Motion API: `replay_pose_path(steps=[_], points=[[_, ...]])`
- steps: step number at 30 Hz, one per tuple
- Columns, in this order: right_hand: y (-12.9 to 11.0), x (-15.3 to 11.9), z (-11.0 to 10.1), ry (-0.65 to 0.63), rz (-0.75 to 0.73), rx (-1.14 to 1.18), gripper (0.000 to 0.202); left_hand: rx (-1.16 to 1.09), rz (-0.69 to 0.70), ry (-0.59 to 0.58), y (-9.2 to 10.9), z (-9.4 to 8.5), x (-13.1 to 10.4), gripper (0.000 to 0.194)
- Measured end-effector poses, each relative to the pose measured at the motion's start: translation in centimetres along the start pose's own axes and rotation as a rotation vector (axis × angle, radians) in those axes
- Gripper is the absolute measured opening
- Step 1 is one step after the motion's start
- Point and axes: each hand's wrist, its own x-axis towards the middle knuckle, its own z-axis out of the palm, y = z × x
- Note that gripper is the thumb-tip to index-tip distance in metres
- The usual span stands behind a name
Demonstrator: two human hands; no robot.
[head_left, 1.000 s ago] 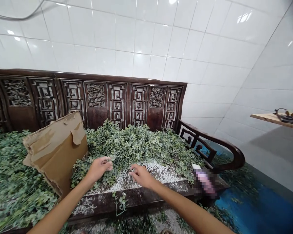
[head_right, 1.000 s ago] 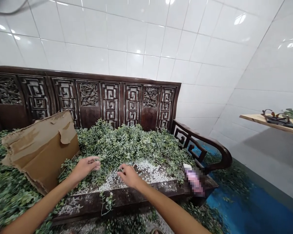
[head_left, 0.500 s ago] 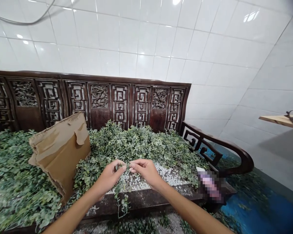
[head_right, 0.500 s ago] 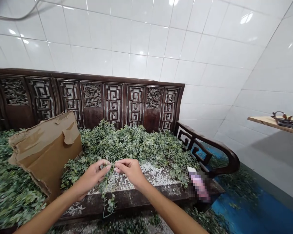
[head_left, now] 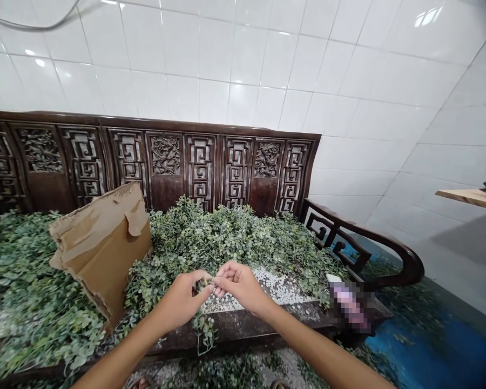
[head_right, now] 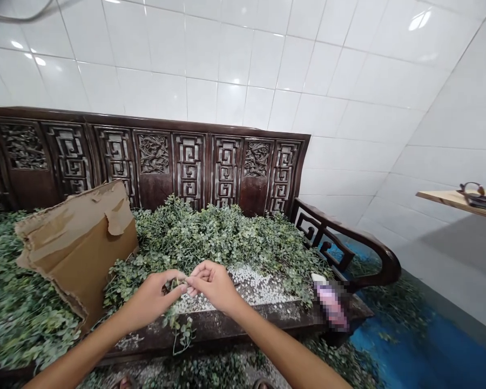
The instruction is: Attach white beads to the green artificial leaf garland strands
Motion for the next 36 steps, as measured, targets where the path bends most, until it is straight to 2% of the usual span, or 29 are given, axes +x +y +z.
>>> replay_pose_path(steps=[2, 6, 11, 17, 21, 28, 36], points=[[-0.1, 0.0, 0.1, 0.005, 0.026, 0.029, 0.038, 0.016, 0.043, -0.034, 0.2, -0.2, -0.2, 0.025], [-0.1, 0.1, 0.3, 0.049, 0.056, 0.036, 0.037, -0.039, 0.069, -0.038, 0.1, -0.2, -0.3, 0.035], [-0.4, 0.1, 0.4, 0.126, 0.033, 0.0, 0.03, -0.08, 0.018, -0.006, -0.3, 0.1, -0.2, 0.037], [-1.0, -0.4, 0.7, 0.088, 0.049, 0.089, 0.036, -0.119, 0.007, 0.025, -0.3, 0.2, -0.3, 0.036], [-1.6, -0.8, 1.2, 0.072, 0.049, 0.07, 0.033, -0.148, 0.0, 0.024, 0.0, 0.4, -0.3, 0.033], [-1.2, -0.8, 2.2, 0.117, 0.055, 0.108, 0.04, -0.05, 0.086, 0.008, 0.8, 0.8, -0.7, 0.033], [-1.2, -0.8, 2.8, 0.172, 0.035, 0.052, 0.037, -0.142, 0.045, 0.037, 0.3, 1.1, -0.8, 0.034]])
